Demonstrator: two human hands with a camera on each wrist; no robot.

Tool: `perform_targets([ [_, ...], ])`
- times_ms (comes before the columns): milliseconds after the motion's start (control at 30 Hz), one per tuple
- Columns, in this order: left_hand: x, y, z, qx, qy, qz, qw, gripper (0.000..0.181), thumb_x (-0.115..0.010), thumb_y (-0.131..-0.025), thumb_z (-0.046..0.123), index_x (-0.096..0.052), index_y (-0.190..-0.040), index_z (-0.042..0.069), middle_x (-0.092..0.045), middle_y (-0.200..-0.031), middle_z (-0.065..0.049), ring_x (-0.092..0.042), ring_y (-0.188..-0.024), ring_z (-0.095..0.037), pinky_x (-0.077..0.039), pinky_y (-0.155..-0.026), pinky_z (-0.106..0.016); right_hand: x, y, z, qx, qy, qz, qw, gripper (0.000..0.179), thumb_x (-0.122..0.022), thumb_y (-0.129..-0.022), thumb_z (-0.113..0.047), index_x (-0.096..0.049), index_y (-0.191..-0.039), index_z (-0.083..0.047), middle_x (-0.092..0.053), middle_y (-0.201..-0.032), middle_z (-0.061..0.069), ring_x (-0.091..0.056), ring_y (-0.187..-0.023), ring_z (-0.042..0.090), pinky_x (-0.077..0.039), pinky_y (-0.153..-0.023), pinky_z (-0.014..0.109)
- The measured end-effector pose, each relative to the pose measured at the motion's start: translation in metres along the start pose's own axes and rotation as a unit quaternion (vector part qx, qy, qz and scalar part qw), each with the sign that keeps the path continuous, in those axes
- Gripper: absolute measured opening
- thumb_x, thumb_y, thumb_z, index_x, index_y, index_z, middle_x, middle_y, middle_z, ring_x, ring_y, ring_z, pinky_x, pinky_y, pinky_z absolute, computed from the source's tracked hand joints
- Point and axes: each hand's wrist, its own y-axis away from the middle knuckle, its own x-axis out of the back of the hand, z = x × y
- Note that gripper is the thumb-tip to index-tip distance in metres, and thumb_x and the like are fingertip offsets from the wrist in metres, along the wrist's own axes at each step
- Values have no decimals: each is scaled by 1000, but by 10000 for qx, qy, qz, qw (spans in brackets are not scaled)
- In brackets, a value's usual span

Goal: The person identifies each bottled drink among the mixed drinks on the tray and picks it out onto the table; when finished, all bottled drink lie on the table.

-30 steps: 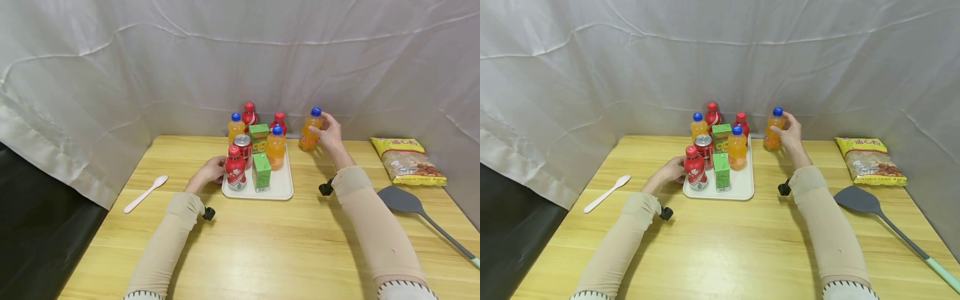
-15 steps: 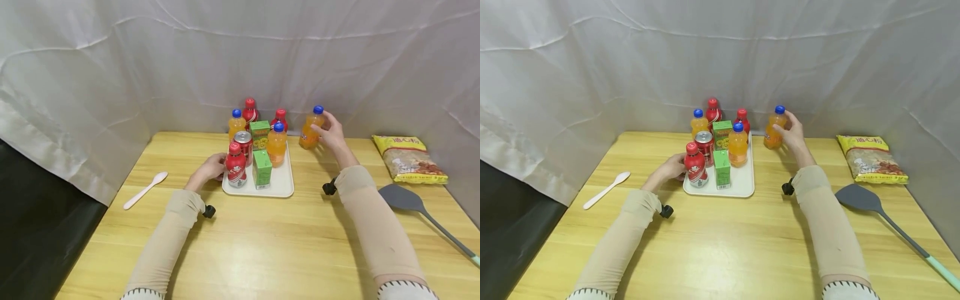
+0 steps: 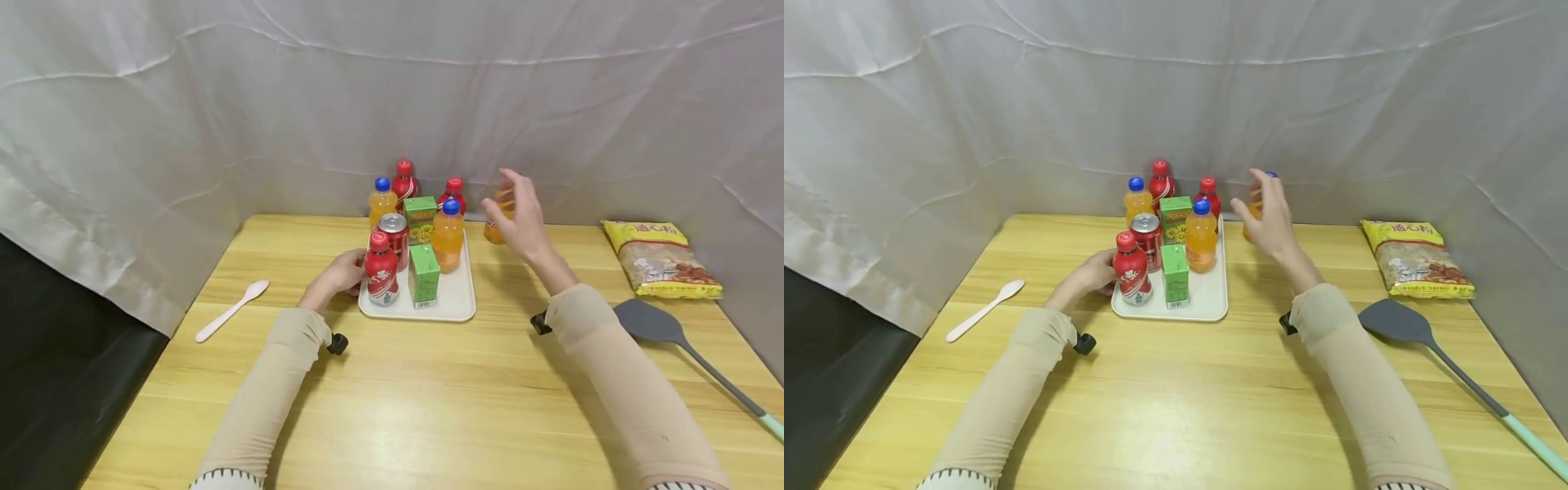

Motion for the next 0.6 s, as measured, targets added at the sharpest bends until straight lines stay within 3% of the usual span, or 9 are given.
perform_targets([
  [100, -1, 0, 1, 2, -75, 35, 10000, 57, -52, -106, 7, -38, -162, 9, -56, -145, -23, -64, -110, -32, -63, -71, -31, -7, 7, -6, 119, -51, -585, 9982, 59, -69, -102, -21, -46, -157, -13, -57, -136, 21, -63, -115, 37, -58, -99, 53],
  [233, -2, 0, 1, -4, -175, 101, 9998, 55, -50, -107, 8, -39, -161, 8, -57, -143, -23, -65, -108, -31, -62, -71, -30, -14, 14, -8, 29, -208, -1090, 9938, 62, -72, -100, -22, -47, -157, -13, -60, -139, 22, -70, -112, 36, -61, -97, 57],
  [600, -4, 0, 1, -90, -297, 205, 9993, 53, -50, -107, 9, -41, -160, 7, -58, -138, -23, -64, -102, -29, -62, -66, -27, -31, 26, -2, -718, -604, -2077, 9737, 73, -72, -101, -32, -35, -163, -22, -54, -151, 22, -64, -128, 44, -56, -110, 59],
])
